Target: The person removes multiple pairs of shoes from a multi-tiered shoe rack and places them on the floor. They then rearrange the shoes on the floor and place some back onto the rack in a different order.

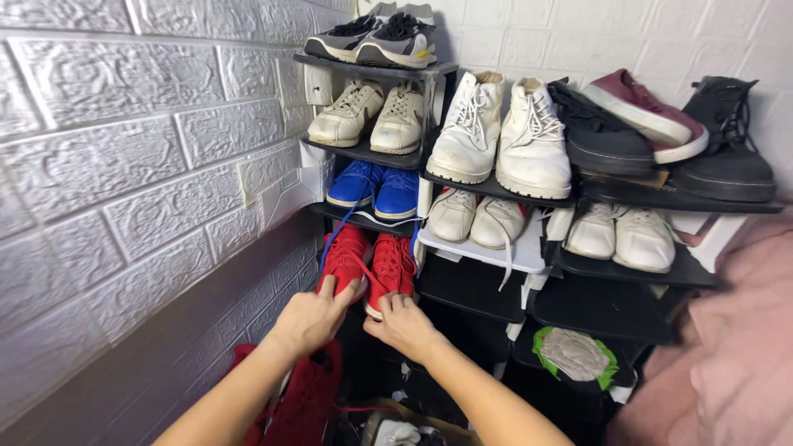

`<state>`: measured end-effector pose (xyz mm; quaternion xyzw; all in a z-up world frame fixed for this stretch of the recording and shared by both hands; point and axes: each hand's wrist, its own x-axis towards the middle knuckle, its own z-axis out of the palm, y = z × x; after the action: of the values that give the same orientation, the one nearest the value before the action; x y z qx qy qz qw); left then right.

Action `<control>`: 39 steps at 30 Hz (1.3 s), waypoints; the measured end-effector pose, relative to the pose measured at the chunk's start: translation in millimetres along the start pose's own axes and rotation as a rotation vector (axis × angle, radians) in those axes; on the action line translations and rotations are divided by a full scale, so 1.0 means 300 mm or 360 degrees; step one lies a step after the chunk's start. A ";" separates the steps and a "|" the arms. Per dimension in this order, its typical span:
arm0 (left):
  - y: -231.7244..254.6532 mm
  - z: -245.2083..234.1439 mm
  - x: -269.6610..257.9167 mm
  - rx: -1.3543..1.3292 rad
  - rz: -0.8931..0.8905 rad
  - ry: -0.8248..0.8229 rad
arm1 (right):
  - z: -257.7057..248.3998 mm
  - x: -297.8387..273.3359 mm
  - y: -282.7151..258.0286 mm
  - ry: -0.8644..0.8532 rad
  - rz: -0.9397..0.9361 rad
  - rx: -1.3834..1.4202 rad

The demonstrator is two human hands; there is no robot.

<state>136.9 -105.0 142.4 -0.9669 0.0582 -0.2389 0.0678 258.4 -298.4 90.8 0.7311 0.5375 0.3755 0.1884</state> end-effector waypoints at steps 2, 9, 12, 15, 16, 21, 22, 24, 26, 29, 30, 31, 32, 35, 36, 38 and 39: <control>0.029 -0.078 -0.032 -0.0043 0.0181 0.0235 | -0.054 -0.055 0.000 0.0097 -0.0043 0.0092; 0.186 -0.234 -0.186 -0.0393 0.0037 0.0612 | -0.275 -0.234 0.015 0.0454 0.0042 0.0170; 0.273 -0.250 -0.284 -0.0564 -0.0007 0.0574 | -0.346 -0.317 0.043 0.0541 0.0144 0.0286; 0.351 -0.205 -0.373 -0.0617 -0.0032 0.0459 | -0.423 -0.389 0.048 0.0618 0.0208 0.0587; 0.375 -0.178 -0.403 -0.0531 0.0028 0.0314 | -0.442 -0.410 0.035 0.0653 0.0287 0.0648; 0.430 0.121 -0.555 0.0078 0.0526 0.0023 | -0.458 -0.518 -0.067 0.0546 0.0352 0.0787; 0.444 0.182 -0.584 0.0308 0.0590 0.0127 | -0.444 -0.543 -0.092 0.0507 0.0273 0.0767; 0.457 0.362 -0.634 0.0537 0.0651 0.0231 | -0.424 -0.582 -0.140 0.0466 0.0194 0.0748; 0.463 0.600 -0.684 0.0541 0.0352 -0.0279 | -0.410 -0.613 -0.189 0.0384 -0.0031 0.0663; 0.511 0.809 -0.733 0.0166 0.0380 -0.0738 | -0.379 -0.643 -0.271 0.0271 -0.0191 0.0510; 0.520 0.870 -0.749 0.0160 0.0381 -0.0742 | -0.365 -0.650 -0.306 0.0265 -0.0192 0.0514; 0.530 0.930 -0.765 0.0272 0.0481 -0.0718 | -0.351 -0.657 -0.341 0.0342 -0.0199 0.0550; 0.543 0.992 -0.776 0.0383 0.0570 -0.0689 | -0.336 -0.662 -0.369 0.0420 -0.0218 0.0583; 0.528 0.880 -0.780 -0.0075 0.0054 -0.0915 | -0.276 -0.676 -0.493 0.0532 -0.0321 0.0534; 0.517 0.809 -0.775 -0.0072 0.0055 -0.0919 | -0.236 -0.684 -0.544 0.0534 -0.0318 0.0537; 0.496 0.667 -0.759 -0.0285 -0.0201 -0.1123 | -0.155 -0.701 -0.644 0.0573 -0.0414 0.0455; 0.491 0.635 -0.750 -0.0281 -0.0194 -0.1125 | -0.099 -0.712 -0.689 0.0572 -0.0406 0.0453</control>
<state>16.7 -197.7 -150.2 -0.9936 -0.0060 0.1121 -0.0142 73.1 -427.8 -104.6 0.5982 0.6976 0.3932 0.0308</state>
